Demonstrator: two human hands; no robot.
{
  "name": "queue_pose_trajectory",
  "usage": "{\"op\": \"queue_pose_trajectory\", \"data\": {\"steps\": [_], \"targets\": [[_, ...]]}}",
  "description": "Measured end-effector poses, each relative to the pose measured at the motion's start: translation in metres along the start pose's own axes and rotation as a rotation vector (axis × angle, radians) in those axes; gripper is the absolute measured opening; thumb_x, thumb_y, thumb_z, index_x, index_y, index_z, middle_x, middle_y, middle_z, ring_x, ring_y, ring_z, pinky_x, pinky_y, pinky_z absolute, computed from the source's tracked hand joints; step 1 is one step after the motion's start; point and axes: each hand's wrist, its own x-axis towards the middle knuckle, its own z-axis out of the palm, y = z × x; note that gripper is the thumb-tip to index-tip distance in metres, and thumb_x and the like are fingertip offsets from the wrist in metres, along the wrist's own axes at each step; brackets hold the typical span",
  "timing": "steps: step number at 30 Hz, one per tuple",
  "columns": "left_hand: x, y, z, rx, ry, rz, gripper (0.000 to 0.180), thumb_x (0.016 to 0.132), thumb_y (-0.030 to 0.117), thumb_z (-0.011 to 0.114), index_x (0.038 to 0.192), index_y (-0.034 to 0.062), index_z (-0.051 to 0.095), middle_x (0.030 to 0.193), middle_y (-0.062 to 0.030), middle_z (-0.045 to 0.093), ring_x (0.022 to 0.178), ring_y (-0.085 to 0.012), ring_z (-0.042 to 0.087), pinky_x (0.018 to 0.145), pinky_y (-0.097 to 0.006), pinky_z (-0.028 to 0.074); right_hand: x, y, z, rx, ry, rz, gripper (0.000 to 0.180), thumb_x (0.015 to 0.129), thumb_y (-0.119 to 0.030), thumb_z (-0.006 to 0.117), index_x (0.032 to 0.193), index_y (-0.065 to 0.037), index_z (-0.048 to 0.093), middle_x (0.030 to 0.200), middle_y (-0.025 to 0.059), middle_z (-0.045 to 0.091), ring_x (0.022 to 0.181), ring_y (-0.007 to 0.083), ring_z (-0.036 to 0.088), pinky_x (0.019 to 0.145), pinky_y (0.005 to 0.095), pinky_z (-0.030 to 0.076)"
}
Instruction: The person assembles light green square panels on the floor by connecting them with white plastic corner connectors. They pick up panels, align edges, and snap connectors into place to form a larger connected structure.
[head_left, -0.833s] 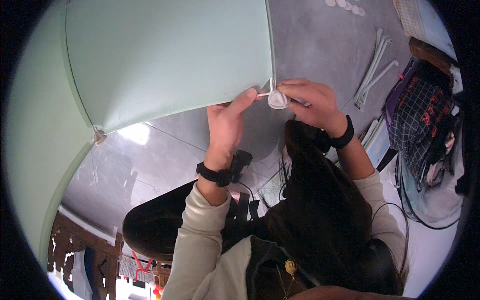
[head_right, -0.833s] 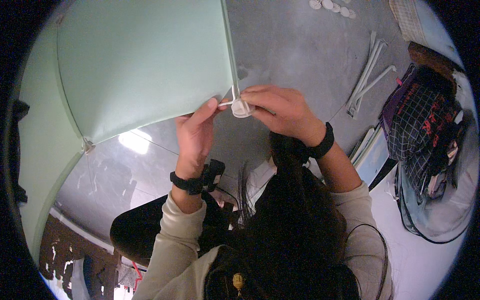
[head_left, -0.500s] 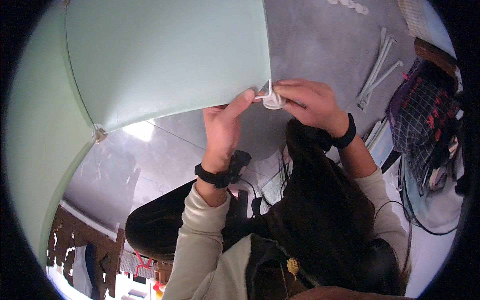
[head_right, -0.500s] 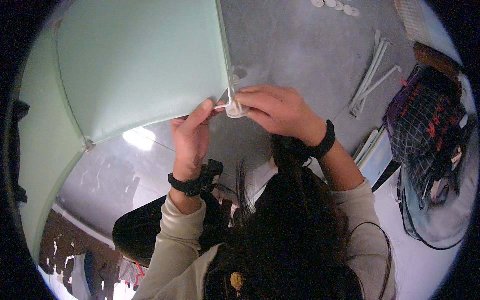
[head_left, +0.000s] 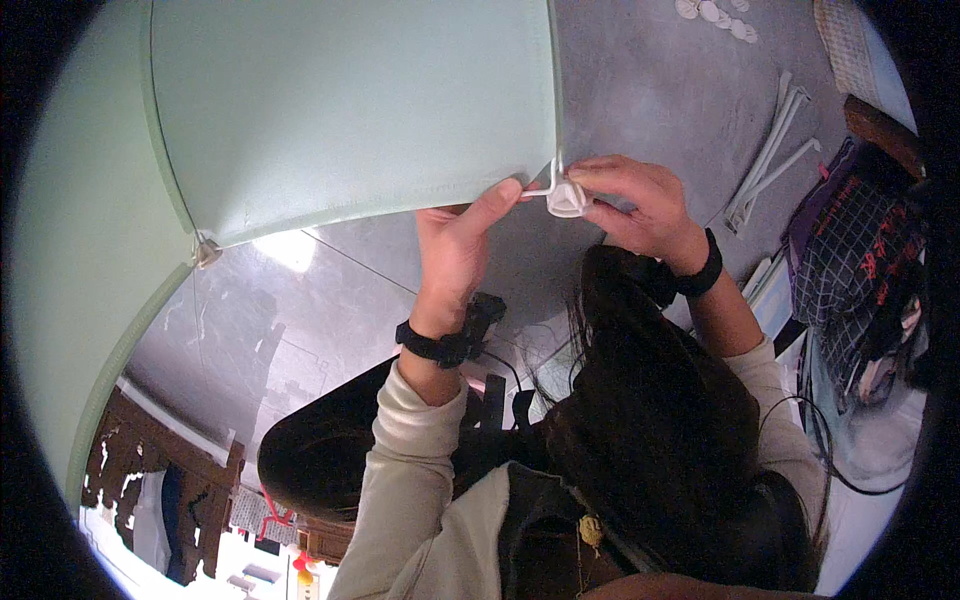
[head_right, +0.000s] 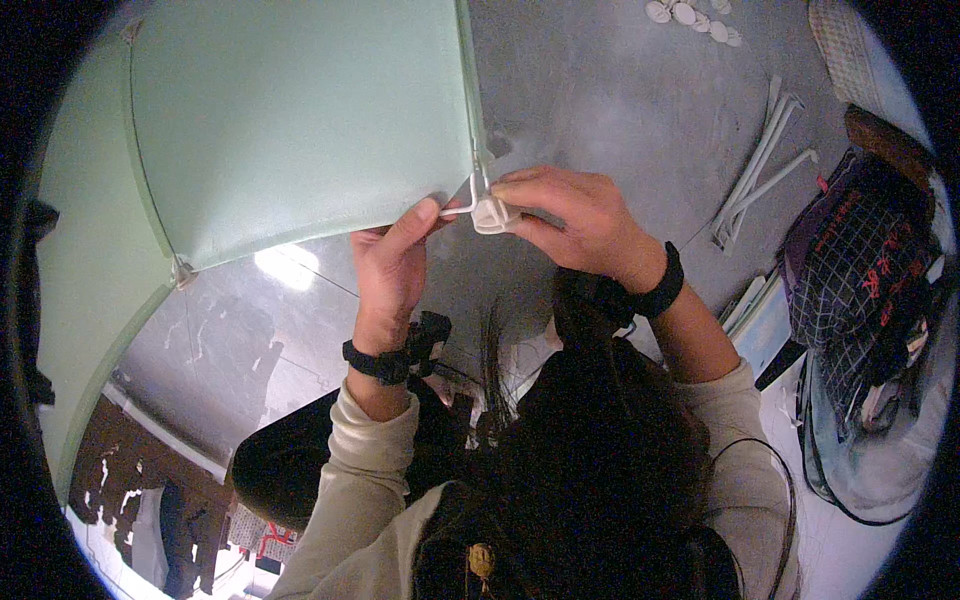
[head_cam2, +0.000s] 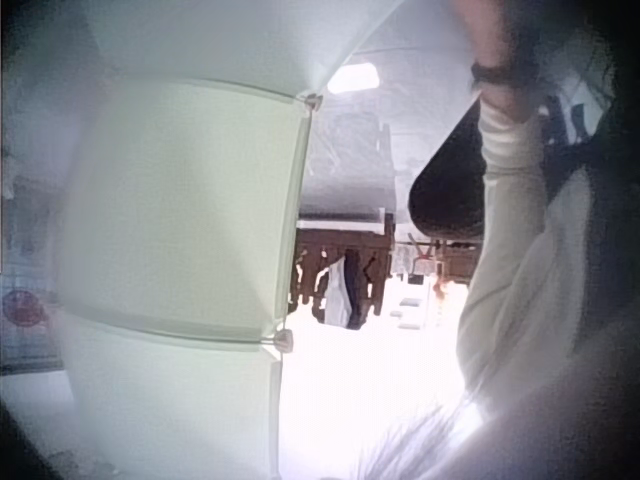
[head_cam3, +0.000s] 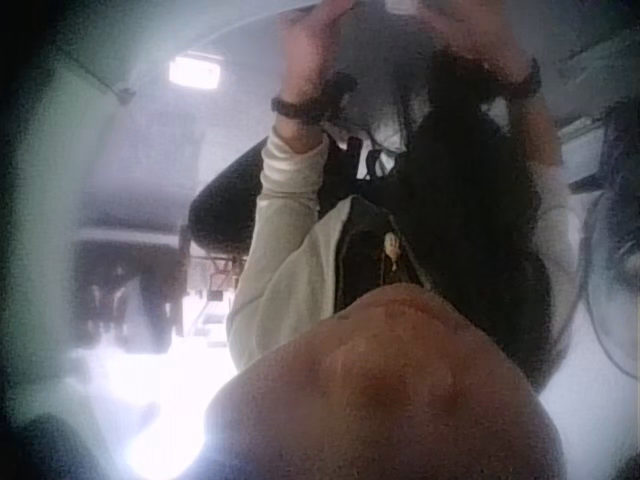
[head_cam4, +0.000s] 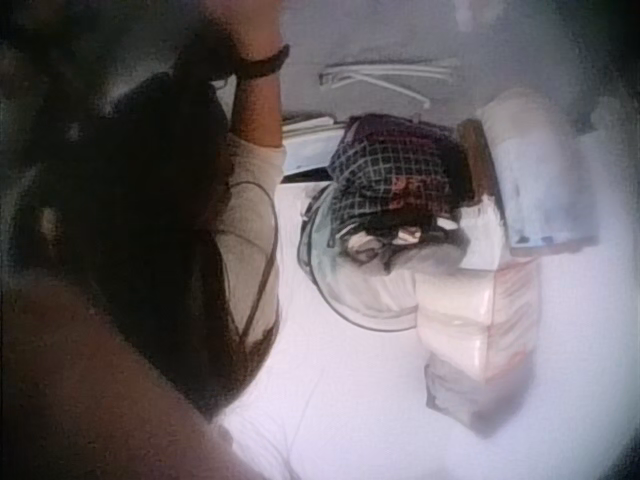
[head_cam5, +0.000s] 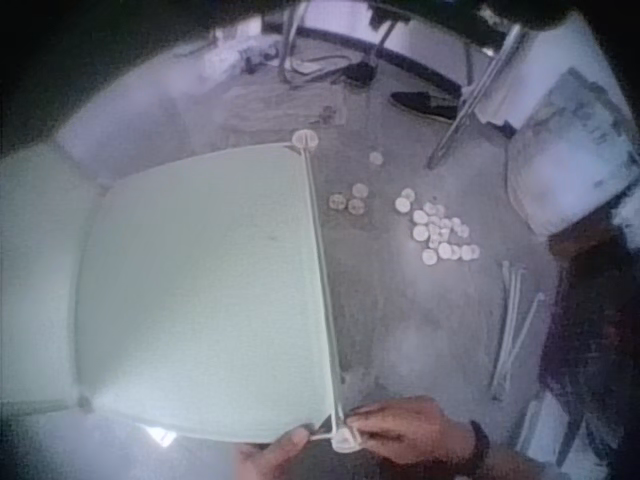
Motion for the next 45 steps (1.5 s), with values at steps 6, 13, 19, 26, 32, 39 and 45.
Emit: {"op": "queue_pose_trajectory", "data": {"steps": [6,13,19,26,32,39,45], "targets": [[-0.002,-0.004,0.002,0.071,0.037,-0.009,0.023,0.081,0.003,0.067,0.103,-0.0015,0.062,0.093,-0.0133,0.067,0.083,-0.0243,0.067,0.077,-0.037,0.055,0.0,-0.006,0.002,-0.054,0.016,-0.02,0.034,0.073,-0.003,0.073,0.105,-0.003,0.062,0.096,0.0134,0.067,0.084,0.0299,0.067,0.07,0.0346,0.055],[0.001,-0.009,0.0,0.031,0.005,-0.009,0.018,0.083,0.002,0.064,0.101,-0.0007,0.063,0.091,-0.0134,0.068,0.08,-0.0216,0.067,0.076,-0.034,0.053,0.0,-0.01,0.018,-0.151,0.145,-0.072,0.032,0.073,-0.001,0.075,0.102,0.0,0.063,0.094,0.0167,0.068,0.082,0.0294,0.068,0.068,0.0335,0.055],[-0.002,-0.01,0.003,0.048,0.032,-0.001,0.02,0.083,0.005,0.066,0.102,0.0006,0.063,0.091,-0.0123,0.069,0.081,-0.0215,0.066,0.077,-0.035,0.053,-0.004,-0.015,0.026,-0.227,0.158,0.018,0.03,0.074,-0.001,0.073,0.102,0.0,0.063,0.095,0.0169,0.068,0.081,0.0295,0.068,0.068,0.0337,0.055],[-0.007,-0.005,0.006,0.046,0.03,-0.135,0.028,0.085,0.017,0.066,0.109,0.0036,0.061,0.1,-0.01,0.066,0.09,-0.0217,0.063,0.082,-0.038,0.051,0.009,-0.02,0.004,-0.102,0.077,0.054,0.036,0.074,-0.01,0.073,0.107,-0.002,0.06,0.108,0.0157,0.063,0.097,0.032,0.063,0.082,0.0386,0.051],[-0.009,0.013,0.003,-0.091,0.246,-0.066,0.042,0.091,0.042,0.056,0.115,0.0077,0.056,0.107,-0.0065,0.061,0.095,-0.0205,0.057,0.085,-0.041,0.045,0.039,-0.041,-0.02,-0.09,0.229,-0.052,0.046,0.081,-0.023,0.068,0.12,-0.004,0.053,0.126,0.0163,0.052,0.117,0.034,0.05,0.101,0.0471,0.037],[0.01,0.004,-0.001,0.077,0.409,0.221,0.034,0.095,0.041,0.052,0.095,0.007,0.058,0.081,0.0015,0.057,0.065,-0.0062,0.049,0.05,-0.021,0.036,0.07,-0.055,0.045,-0.51,0.099,-0.106,0.047,0.087,-0.037,0.058,0.123,-0.007,0.051,0.131,0.0147,0.044,0.126,0.033,0.04,0.105,0.0575,0.026],[0.013,-0.001,-0.006,-0.098,0.311,0.168,0.026,0.095,0.034,0.055,0.094,0.0076,0.056,0.087,0.0009,0.057,0.068,-0.0066,0.051,0.054,-0.023,0.041,0.073,-0.049,0.048,-0.537,0.129,-0.054,0.039,0.088,-0.029,0.059,0.118,-0.006,0.053,0.125,0.0133,0.049,0.12,0.0324,0.045,0.103,0.0583,0.029]]}}
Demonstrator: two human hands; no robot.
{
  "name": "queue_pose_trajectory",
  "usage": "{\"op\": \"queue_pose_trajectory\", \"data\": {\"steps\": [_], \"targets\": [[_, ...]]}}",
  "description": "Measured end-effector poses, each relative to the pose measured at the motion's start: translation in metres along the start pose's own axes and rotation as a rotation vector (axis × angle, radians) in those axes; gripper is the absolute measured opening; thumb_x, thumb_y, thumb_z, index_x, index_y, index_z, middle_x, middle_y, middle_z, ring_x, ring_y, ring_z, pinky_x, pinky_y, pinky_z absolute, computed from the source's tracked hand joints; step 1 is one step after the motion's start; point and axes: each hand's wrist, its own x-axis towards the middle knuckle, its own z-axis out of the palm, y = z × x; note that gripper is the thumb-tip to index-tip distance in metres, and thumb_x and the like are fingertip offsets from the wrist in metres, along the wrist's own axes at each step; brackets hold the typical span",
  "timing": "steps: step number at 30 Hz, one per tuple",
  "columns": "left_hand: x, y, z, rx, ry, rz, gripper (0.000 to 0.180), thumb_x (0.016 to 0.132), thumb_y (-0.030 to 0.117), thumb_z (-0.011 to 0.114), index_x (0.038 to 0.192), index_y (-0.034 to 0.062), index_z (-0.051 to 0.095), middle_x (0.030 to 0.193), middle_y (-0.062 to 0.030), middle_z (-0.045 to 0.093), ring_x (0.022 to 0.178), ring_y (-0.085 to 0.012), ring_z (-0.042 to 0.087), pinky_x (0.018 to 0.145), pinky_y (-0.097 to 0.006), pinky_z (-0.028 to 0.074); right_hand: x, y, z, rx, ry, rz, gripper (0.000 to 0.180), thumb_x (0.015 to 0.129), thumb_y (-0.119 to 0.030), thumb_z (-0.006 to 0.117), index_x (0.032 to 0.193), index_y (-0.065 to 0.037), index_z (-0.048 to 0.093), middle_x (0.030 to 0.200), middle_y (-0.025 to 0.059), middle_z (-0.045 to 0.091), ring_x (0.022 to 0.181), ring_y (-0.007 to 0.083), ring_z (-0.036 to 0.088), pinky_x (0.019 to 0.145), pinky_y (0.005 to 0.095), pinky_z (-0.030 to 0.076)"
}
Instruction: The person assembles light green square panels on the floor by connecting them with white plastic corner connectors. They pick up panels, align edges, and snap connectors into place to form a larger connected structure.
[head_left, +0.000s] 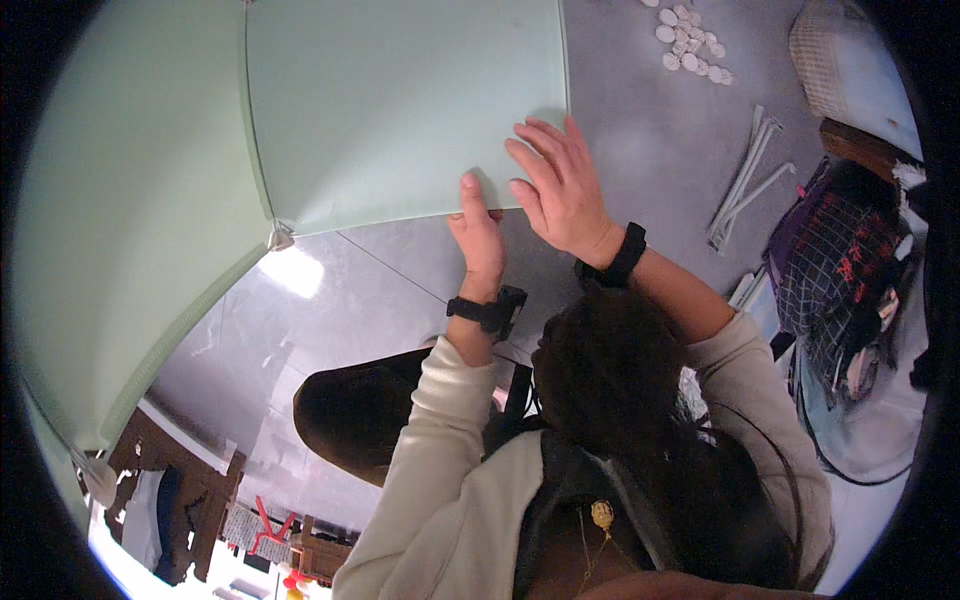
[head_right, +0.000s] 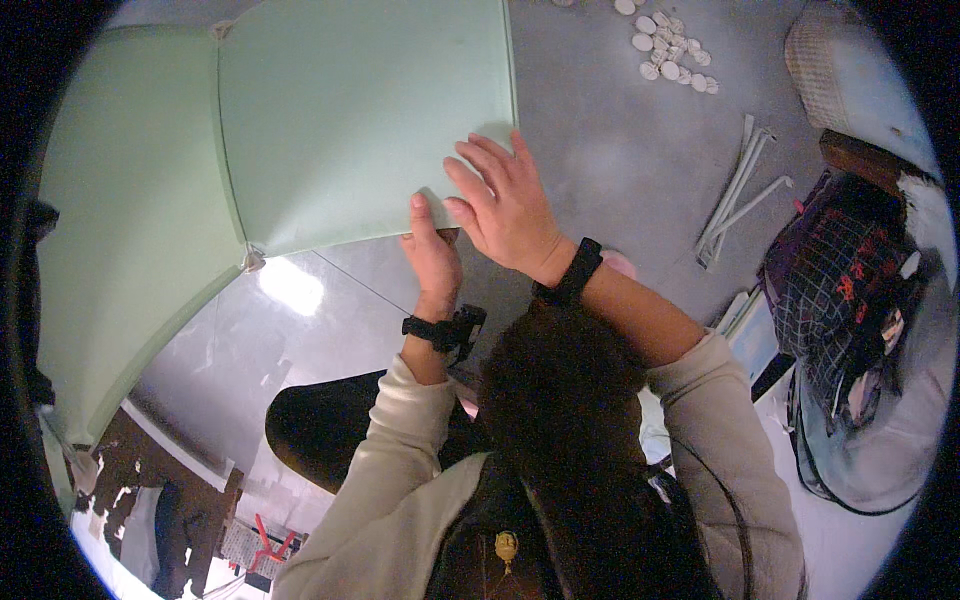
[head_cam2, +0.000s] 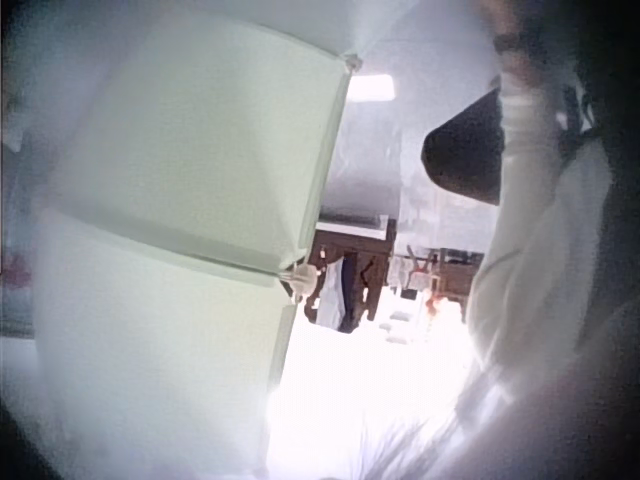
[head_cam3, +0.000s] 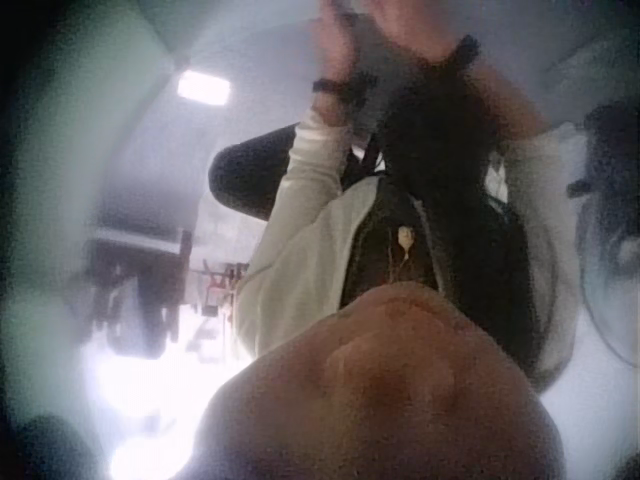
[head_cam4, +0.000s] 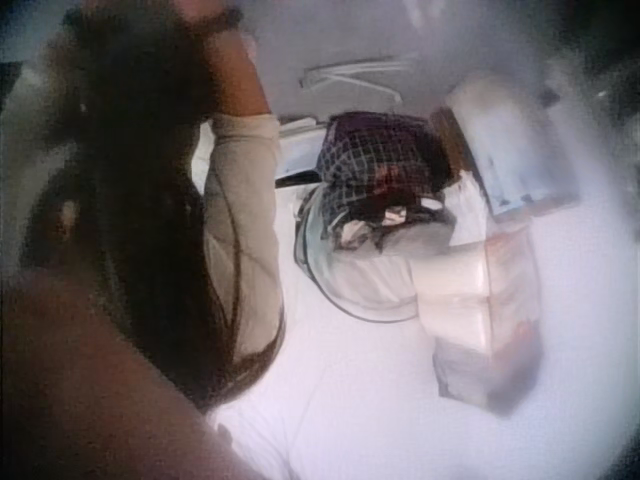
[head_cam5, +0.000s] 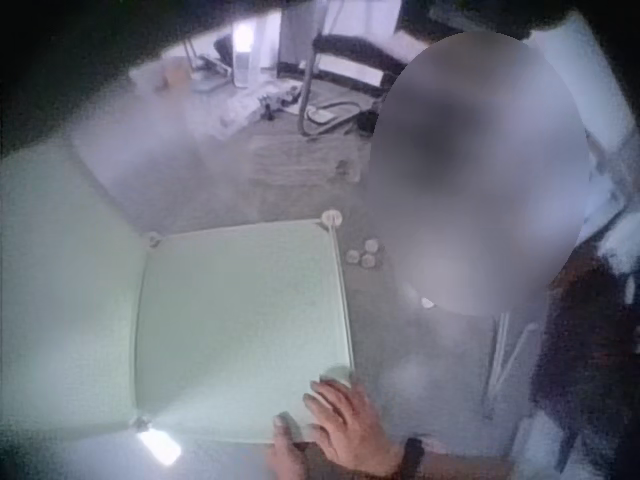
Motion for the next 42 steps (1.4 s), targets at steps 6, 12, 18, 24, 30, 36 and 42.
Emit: {"op": "queue_pose_trajectory", "data": {"steps": [6,12,18,24,30,36,42], "targets": [[0.002,0.0,-0.002,0.185,0.021,-0.066,0.022,0.095,0.03,0.054,0.084,0.0108,0.056,0.074,0.0048,0.053,0.057,-0.0054,0.043,0.048,-0.022,0.033,0.001,0.001,0.009,-0.03,0.069,0.044,0.031,0.087,-0.018,0.062,0.113,-0.004,0.054,0.111,0.011,0.06,0.112,0.029,0.055,0.104,0.0569,0.031],[0.004,0.003,-0.005,0.149,-0.033,-0.097,0.029,0.093,0.035,0.055,0.08,0.0093,0.055,0.07,0.0041,0.05,0.056,-0.0058,0.04,0.048,-0.023,0.032,-0.001,0.0,0.012,-0.02,0.081,0.089,0.026,0.088,-0.015,0.061,0.11,-0.003,0.055,0.108,0.013,0.062,0.11,0.0295,0.057,0.106,0.0533,0.031],[0.003,0.01,-0.007,0.152,-0.107,-0.023,0.033,0.095,0.037,0.053,0.086,0.006,0.06,0.072,0.001,0.053,0.059,-0.0081,0.045,0.051,-0.023,0.037,-0.009,0.0,-0.002,0.324,0.178,0.347,0.025,0.097,-0.019,0.046,0.111,-0.002,0.058,0.111,0.0105,0.063,0.109,0.0219,0.056,0.105,0.0396,0.034],[0.003,0.007,-0.014,0.123,-0.151,-0.035,0.029,0.091,0.033,0.06,0.09,0.0039,0.061,0.073,-0.0012,0.056,0.062,-0.0086,0.049,0.053,-0.024,0.04,-0.047,0.004,-0.012,0.489,0.43,0.635,0.029,0.097,-0.021,0.045,0.116,-0.002,0.056,0.108,0.0106,0.06,0.102,0.0207,0.055,0.094,0.0311,0.039],[0.007,0.006,-0.016,0.143,-0.211,-0.001,0.023,0.087,0.025,0.067,0.089,0.0027,0.064,0.079,-0.0015,0.06,0.063,-0.0099,0.051,0.056,-0.025,0.041,-0.038,0.011,0.025,0.413,0.44,0.485,0.031,0.098,-0.022,0.042,0.116,0.0,0.054,0.117,0.0144,0.055,0.109,0.0235,0.052,0.094,0.0328,0.04],[0.011,0.007,-0.017,0.175,-0.246,-0.121,0.026,0.087,0.029,0.066,0.086,0.0023,0.065,0.075,-0.0004,0.059,0.063,-0.0095,0.051,0.057,-0.026,0.041,-0.027,0.01,0.038,0.541,0.509,0.62,0.034,0.101,-0.023,0.037,0.113,0.002,0.056,0.107,0.0131,0.061,0.099,0.0205,0.056,0.089,0.0319,0.043],[0.013,0.001,-0.016,0.174,-0.235,-0.124,0.029,0.088,0.03,0.064,0.082,0.0019,0.064,0.071,0.0,0.058,0.061,-0.0098,0.05,0.057,-0.026,0.04,-0.025,0.008,0.04,0.462,0.516,0.687,0.036,0.101,-0.023,0.037,0.111,0.003,0.059,0.099,0.0123,0.064,0.089,0.0181,0.059,0.081,0.0306,0.046]]}}
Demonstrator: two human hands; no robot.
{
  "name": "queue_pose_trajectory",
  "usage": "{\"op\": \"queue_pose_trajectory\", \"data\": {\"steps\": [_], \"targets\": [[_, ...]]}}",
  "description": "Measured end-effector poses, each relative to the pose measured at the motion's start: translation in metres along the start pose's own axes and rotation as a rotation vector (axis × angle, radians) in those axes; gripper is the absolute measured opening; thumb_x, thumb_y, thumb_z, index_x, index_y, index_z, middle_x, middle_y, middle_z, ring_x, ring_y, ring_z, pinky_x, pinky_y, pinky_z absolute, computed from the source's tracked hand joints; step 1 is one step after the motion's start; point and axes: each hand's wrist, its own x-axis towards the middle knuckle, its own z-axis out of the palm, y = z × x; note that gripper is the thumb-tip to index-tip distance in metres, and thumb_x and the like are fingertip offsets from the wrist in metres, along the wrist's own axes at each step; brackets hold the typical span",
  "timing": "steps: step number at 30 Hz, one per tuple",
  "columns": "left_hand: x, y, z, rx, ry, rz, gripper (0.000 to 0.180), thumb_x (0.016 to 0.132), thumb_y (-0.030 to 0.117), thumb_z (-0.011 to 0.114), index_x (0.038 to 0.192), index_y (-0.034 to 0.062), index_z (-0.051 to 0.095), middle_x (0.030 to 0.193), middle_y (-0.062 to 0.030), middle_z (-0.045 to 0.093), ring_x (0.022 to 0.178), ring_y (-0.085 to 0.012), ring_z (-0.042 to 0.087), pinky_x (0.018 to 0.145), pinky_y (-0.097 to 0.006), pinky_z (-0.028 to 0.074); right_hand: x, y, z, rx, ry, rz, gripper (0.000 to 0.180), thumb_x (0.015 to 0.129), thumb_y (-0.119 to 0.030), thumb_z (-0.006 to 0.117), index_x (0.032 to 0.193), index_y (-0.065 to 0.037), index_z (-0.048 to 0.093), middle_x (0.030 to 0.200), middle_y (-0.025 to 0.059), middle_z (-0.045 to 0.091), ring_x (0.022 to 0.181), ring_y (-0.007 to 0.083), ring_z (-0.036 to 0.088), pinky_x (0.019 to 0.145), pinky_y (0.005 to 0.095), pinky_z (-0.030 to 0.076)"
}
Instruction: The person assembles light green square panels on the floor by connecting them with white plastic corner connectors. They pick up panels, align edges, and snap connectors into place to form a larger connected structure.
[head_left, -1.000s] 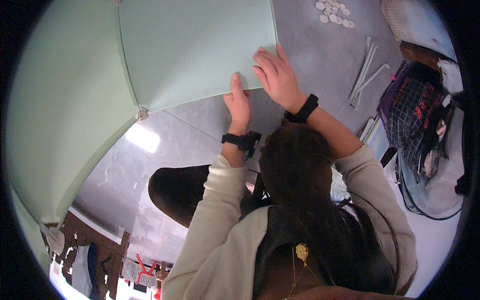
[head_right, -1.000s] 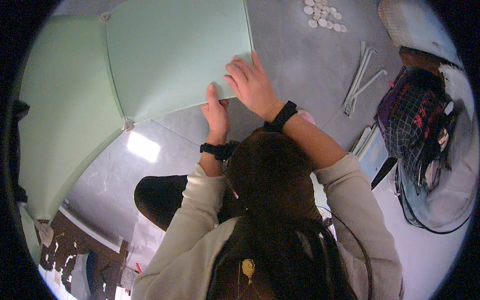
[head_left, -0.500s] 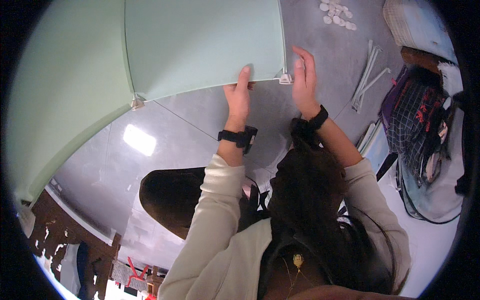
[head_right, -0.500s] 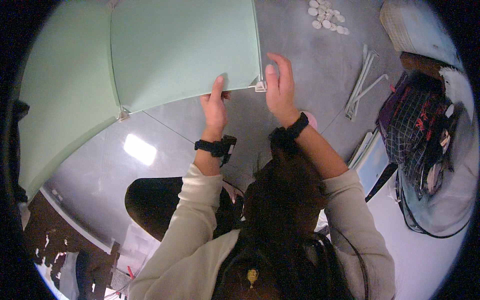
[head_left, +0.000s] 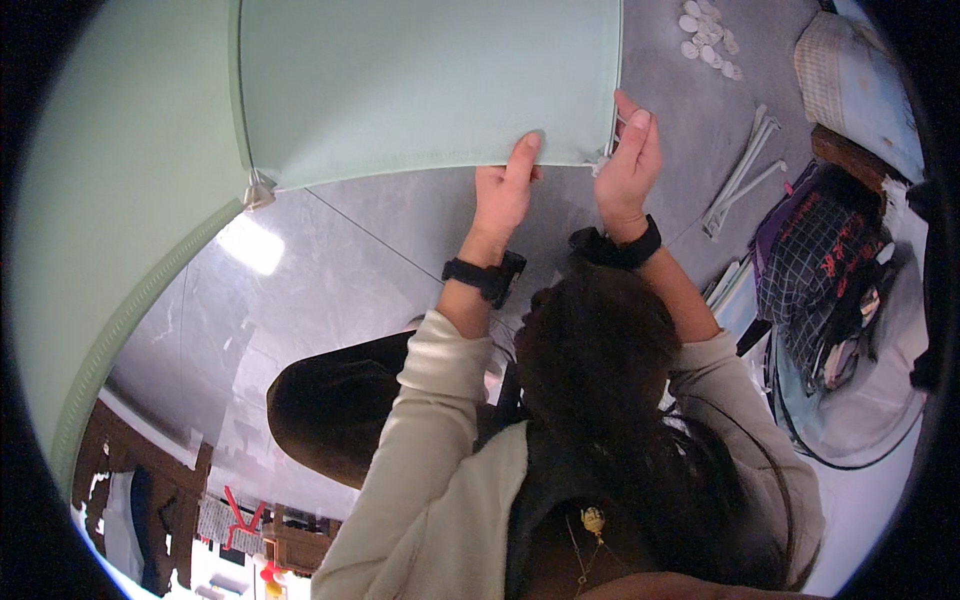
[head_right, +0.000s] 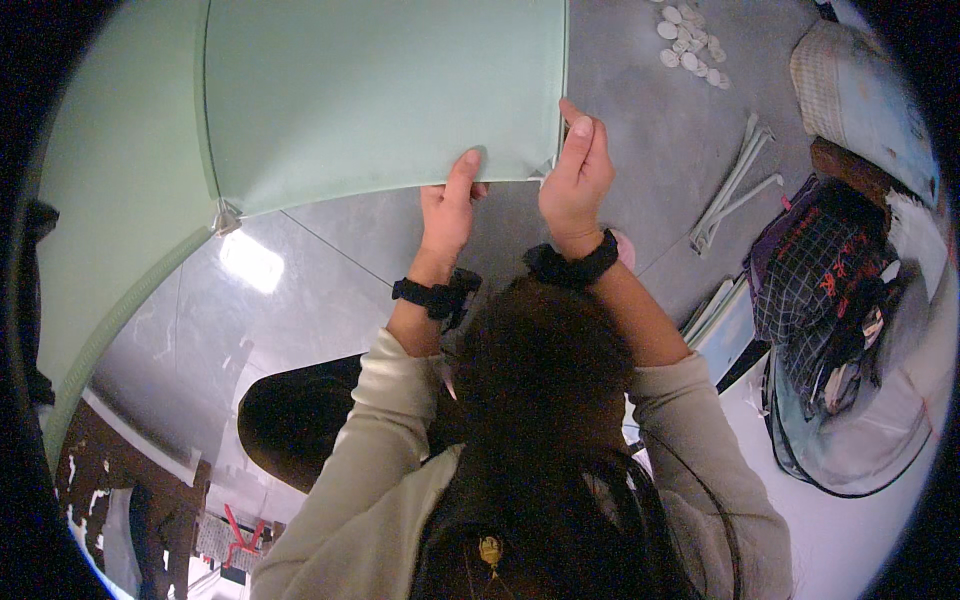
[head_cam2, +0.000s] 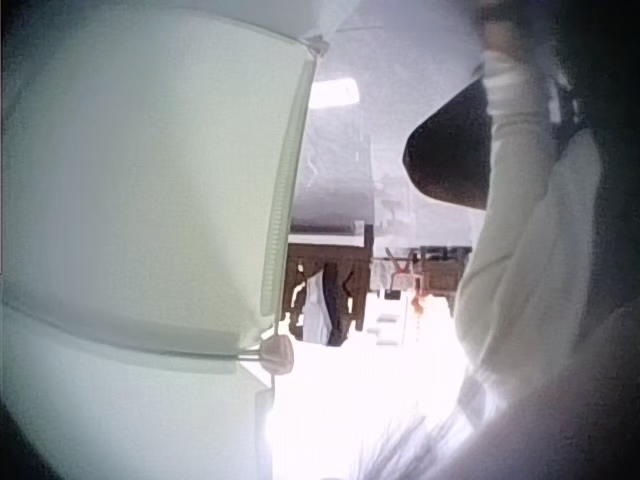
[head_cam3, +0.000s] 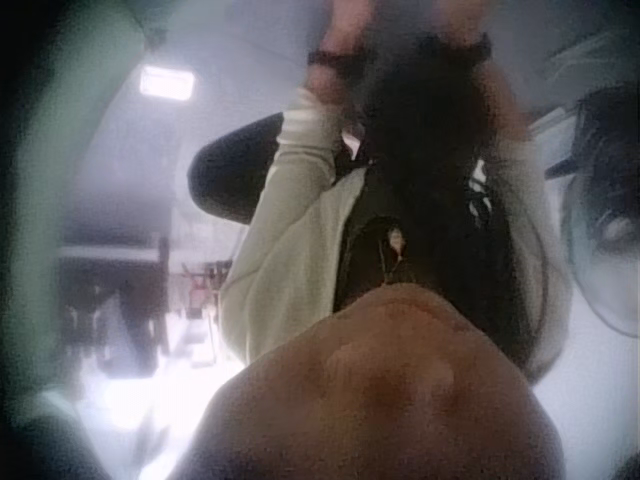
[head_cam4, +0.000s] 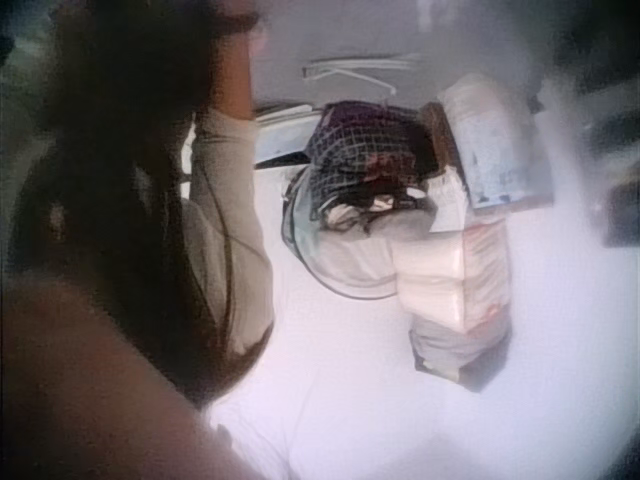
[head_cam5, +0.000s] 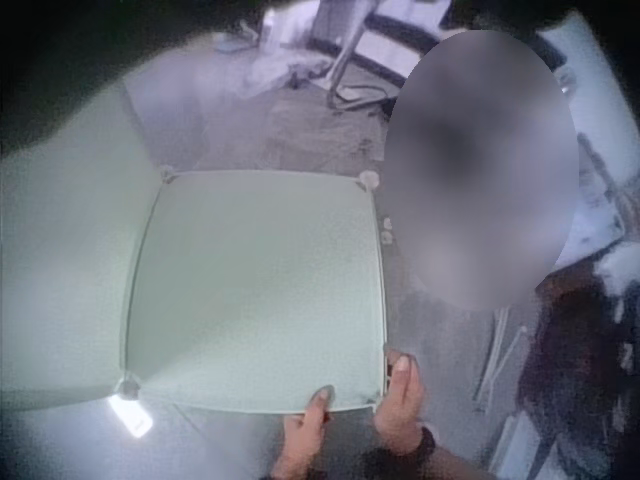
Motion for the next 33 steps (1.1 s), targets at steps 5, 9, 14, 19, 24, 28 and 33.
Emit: {"op": "queue_pose_trajectory", "data": {"steps": [5,9,14,19,24,28,33], "targets": [[-0.001,0.0,-0.008,0.234,-0.016,-0.104,0.037,0.089,0.037,0.062,0.075,0.0032,0.061,0.065,0.0009,0.054,0.059,-0.0089,0.047,0.054,-0.026,0.038,0.0,-0.009,-0.003,-0.139,-0.008,-0.04,0.035,0.101,-0.023,0.037,0.111,0.003,0.059,0.094,0.0146,0.065,0.082,0.0202,0.061,0.077,0.0324,0.047],[-0.003,0.017,-0.002,0.256,-0.054,-0.011,0.052,0.091,0.051,0.053,0.068,0.0052,0.06,0.062,-0.0018,0.053,0.058,-0.0101,0.048,0.056,-0.026,0.039,0.006,-0.016,-0.009,-0.166,-0.096,-0.123,0.033,0.099,-0.021,0.039,0.118,0.001,0.054,0.104,0.0174,0.062,0.093,0.0266,0.061,0.082,0.0347,0.046],[-0.033,0.075,-0.007,0.484,-0.546,-0.384,0.06,0.098,0.05,0.038,0.074,0.0032,0.066,0.066,-0.0054,0.062,0.059,-0.0128,0.056,0.059,-0.027,0.046,0.011,-0.018,-0.024,-0.14,-0.229,-0.305,0.037,0.094,-0.018,0.049,0.127,0.0,0.047,0.13,0.0221,0.049,0.122,0.0338,0.048,0.101,0.0411,0.038],[0.004,0.163,0.009,0.699,-0.484,0.105,0.045,0.096,0.04,0.049,0.082,0.0012,0.067,0.072,-0.0057,0.064,0.069,-0.0131,0.06,0.067,-0.028,0.048,0.011,-0.012,-0.032,-0.039,-0.327,-0.45,0.038,0.088,-0.015,0.053,0.123,0.0,0.05,0.134,0.0214,0.047,0.127,0.0385,0.042,0.105,0.0468,0.032],[0.187,0.252,0.028,1.469,-0.069,0.742,0.044,0.094,0.04,0.045,0.118,0.005,0.058,0.115,-0.016,0.062,0.108,-0.0311,0.058,0.093,-0.039,0.043,0.017,-0.002,-0.024,0.021,-0.29,-0.499,0.028,0.089,-0.014,0.052,0.112,0.0,0.056,0.123,0.0182,0.056,0.122,0.0382,0.046,0.103,0.0479,0.035],[0.276,0.25,0.035,1.84,0.043,0.842,0.05,0.096,0.044,0.033,0.123,0.0092,0.056,0.123,-0.0142,0.059,0.114,-0.0367,0.053,0.101,-0.052,0.033,0.017,-0.001,-0.024,0.165,-0.247,-0.453,0.026,0.09,-0.012,0.048,0.11,0.0,0.058,0.118,0.0178,0.059,0.119,0.0375,0.049,0.102,0.0472,0.036],[0.293,0.231,0.036,1.832,0.065,0.735,0.055,0.096,0.05,0.028,0.121,0.0115,0.058,0.114,-0.016,0.063,0.11,-0.0384,0.055,0.096,-0.05,0.037,0.01,-0.001,-0.019,0.167,-0.145,-0.298,0.029,0.092,-0.01,0.04,0.113,0.0,0.058,0.118,0.0189,0.058,0.114,0.0373,0.053,0.1,0.0462,0.038]]}}
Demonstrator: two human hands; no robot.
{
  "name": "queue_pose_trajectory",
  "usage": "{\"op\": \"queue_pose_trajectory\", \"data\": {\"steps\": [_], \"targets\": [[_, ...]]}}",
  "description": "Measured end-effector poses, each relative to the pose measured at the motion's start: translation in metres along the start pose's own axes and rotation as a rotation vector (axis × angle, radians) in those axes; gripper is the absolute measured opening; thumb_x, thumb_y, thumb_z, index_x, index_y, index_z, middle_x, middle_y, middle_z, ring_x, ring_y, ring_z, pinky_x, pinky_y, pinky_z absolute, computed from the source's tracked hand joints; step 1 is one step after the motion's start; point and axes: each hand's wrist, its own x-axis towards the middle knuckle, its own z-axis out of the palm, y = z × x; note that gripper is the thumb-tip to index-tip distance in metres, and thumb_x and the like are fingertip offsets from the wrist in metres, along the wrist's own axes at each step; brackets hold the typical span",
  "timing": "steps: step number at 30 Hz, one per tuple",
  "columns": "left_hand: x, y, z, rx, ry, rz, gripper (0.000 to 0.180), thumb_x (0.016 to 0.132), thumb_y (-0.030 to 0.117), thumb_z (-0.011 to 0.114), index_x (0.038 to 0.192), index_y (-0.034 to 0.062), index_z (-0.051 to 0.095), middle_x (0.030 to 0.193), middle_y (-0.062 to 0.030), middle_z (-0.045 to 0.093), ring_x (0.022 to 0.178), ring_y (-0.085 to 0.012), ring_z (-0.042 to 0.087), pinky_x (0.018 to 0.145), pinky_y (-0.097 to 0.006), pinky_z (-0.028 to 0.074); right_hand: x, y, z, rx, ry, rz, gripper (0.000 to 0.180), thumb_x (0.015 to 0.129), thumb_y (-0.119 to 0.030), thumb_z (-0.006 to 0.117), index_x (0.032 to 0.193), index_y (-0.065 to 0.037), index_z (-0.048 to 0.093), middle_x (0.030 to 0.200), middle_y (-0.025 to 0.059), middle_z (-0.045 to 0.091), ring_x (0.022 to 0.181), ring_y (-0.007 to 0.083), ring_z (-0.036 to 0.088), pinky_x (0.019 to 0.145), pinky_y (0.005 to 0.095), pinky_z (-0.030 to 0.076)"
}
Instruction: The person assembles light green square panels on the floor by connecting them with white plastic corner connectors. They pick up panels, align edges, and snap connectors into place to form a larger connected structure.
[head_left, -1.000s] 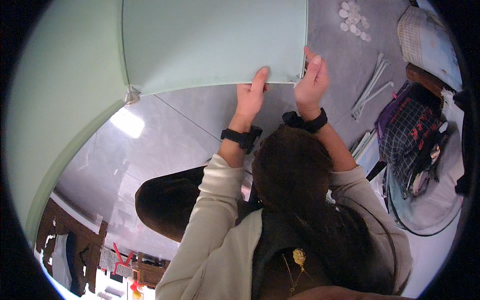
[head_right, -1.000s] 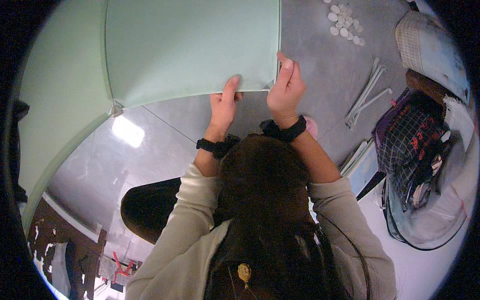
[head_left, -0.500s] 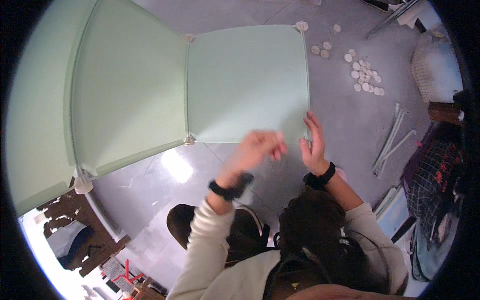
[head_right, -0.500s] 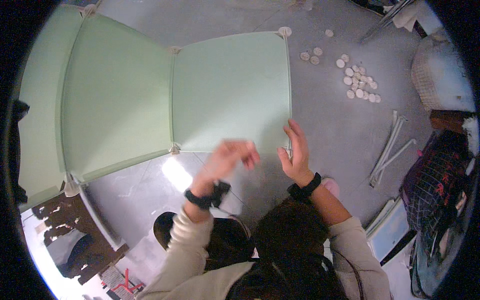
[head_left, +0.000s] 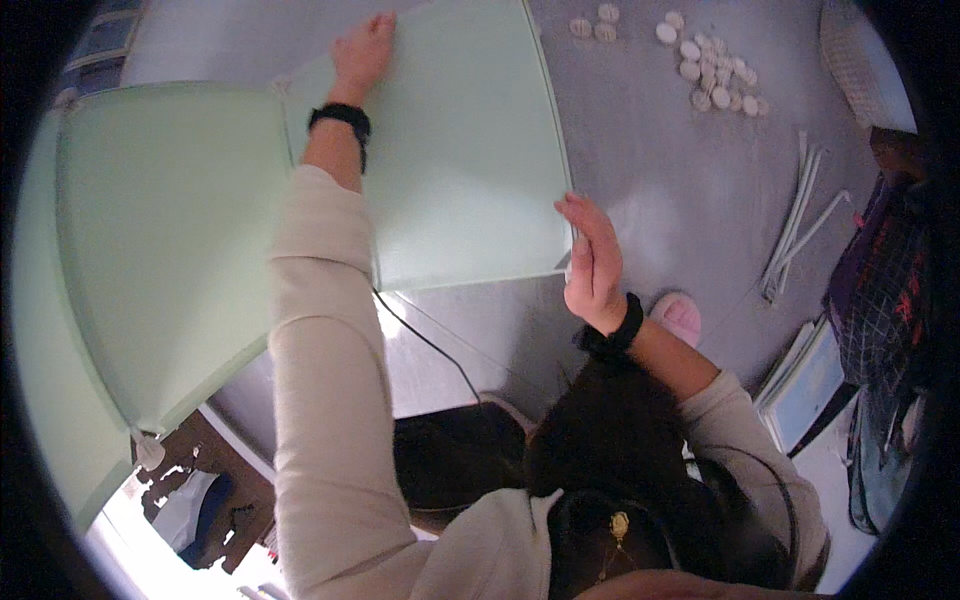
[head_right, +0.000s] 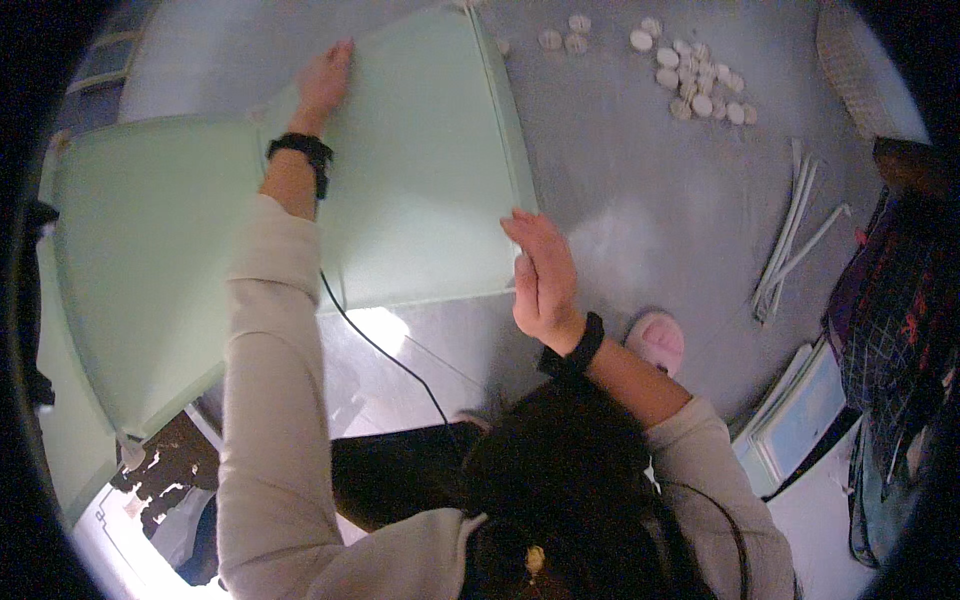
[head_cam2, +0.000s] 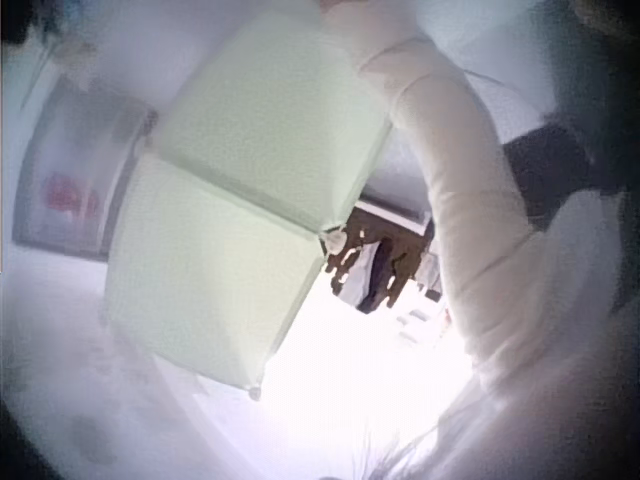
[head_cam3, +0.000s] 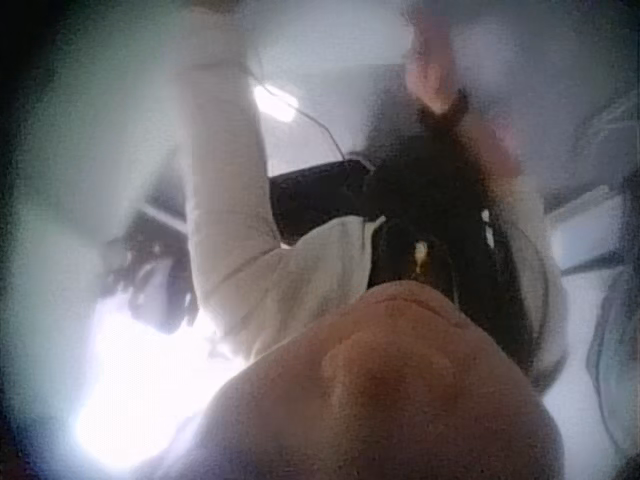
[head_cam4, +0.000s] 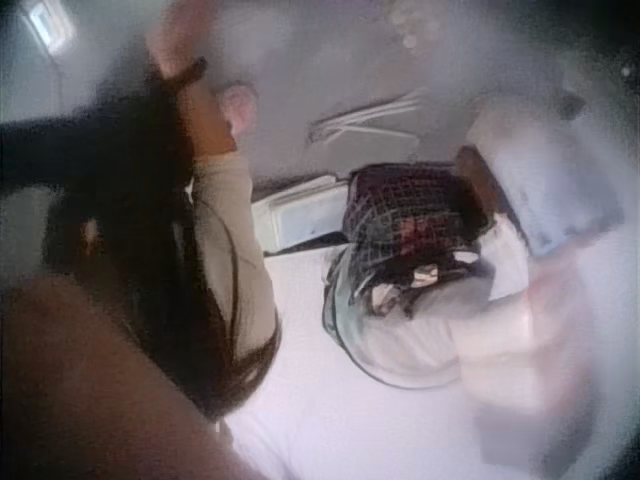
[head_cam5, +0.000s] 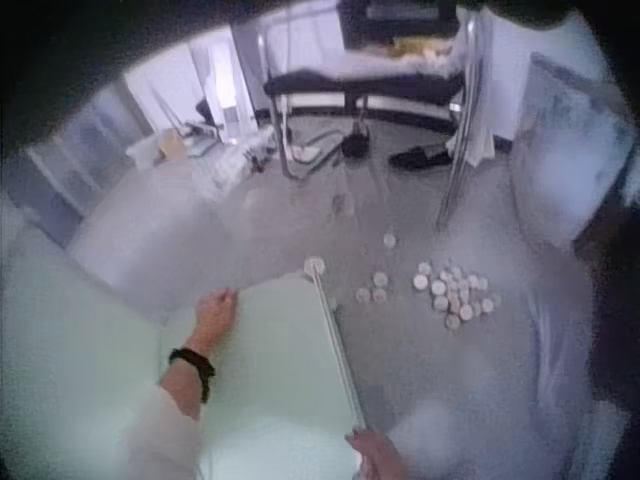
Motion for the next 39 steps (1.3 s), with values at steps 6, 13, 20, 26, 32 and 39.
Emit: {"op": "queue_pose_trajectory", "data": {"steps": [6,13,20,26,32,39], "targets": [[0.0,0.007,-0.008,-0.226,-0.016,-0.054,0.05,0.096,0.04,0.037,0.119,0.0014,0.059,0.124,-0.0203,0.057,0.117,-0.0385,0.05,0.099,-0.045,0.038,-0.003,0.011,0.019,-0.062,0.18,-0.09,0.033,0.091,-0.006,0.033,0.114,0.004,0.054,0.111,0.0184,0.061,0.104,0.0344,0.057,0.098,0.0443,0.041],[-0.004,0.008,-0.012,-0.16,-0.036,-0.038,0.054,0.097,0.042,0.031,0.123,0.0011,0.054,0.123,-0.0219,0.056,0.116,-0.04,0.05,0.098,-0.047,0.037,-0.006,0.008,0.033,-0.084,0.305,-0.055,0.031,0.094,-0.008,0.032,0.115,0.004,0.051,0.106,0.0176,0.063,0.096,0.0302,0.06,0.091,0.04,0.043],[0.015,-0.005,-0.003,0.02,-0.038,0.012,0.049,0.096,0.038,0.036,0.125,0.0019,0.053,0.12,-0.0201,0.058,0.114,-0.0402,0.051,0.098,-0.047,0.037,-0.001,0.002,0.03,-0.18,0.246,-0.007,0.03,0.095,-0.008,0.033,0.113,0.006,0.053,0.108,0.0183,0.061,0.099,0.0277,0.058,0.09,0.0363,0.043],[0.011,-0.01,0.002,0.065,0.012,0.071,0.056,0.096,0.052,0.027,0.116,0.01,0.059,0.108,-0.0183,0.065,0.103,-0.0399,0.058,0.089,-0.051,0.042,0.006,0.001,0.013,-0.077,0.078,-0.005,0.031,0.093,-0.011,0.042,0.118,0.005,0.052,0.117,0.0215,0.055,0.108,0.0347,0.052,0.095,0.0401,0.04],[0.003,0.007,-0.012,0.207,-0.082,-0.011,0.048,0.097,0.045,0.029,0.126,0.015,0.053,0.126,-0.0141,0.056,0.12,-0.0345,0.048,0.1,-0.054,0.032,0.016,-0.013,0.0,-0.079,-0.151,0.022,0.042,0.092,-0.019,0.051,0.128,0.0,0.045,0.132,0.0222,0.043,0.121,0.0377,0.044,0.103,0.0431,0.034],[-0.033,0.056,-0.004,-0.154,0.014,0.039,0.064,0.095,0.05,0.038,0.143,0.0085,0.034,0.144,-0.0177,0.038,0.135,-0.033,0.033,0.109,-0.052,0.023,-0.01,0.04,-0.111,-0.052,-0.047,0.309,0.034,0.09,-0.022,0.058,0.119,-0.004,0.055,0.122,0.0129,0.054,0.116,0.0282,0.052,0.097,0.036,0.04]]}}
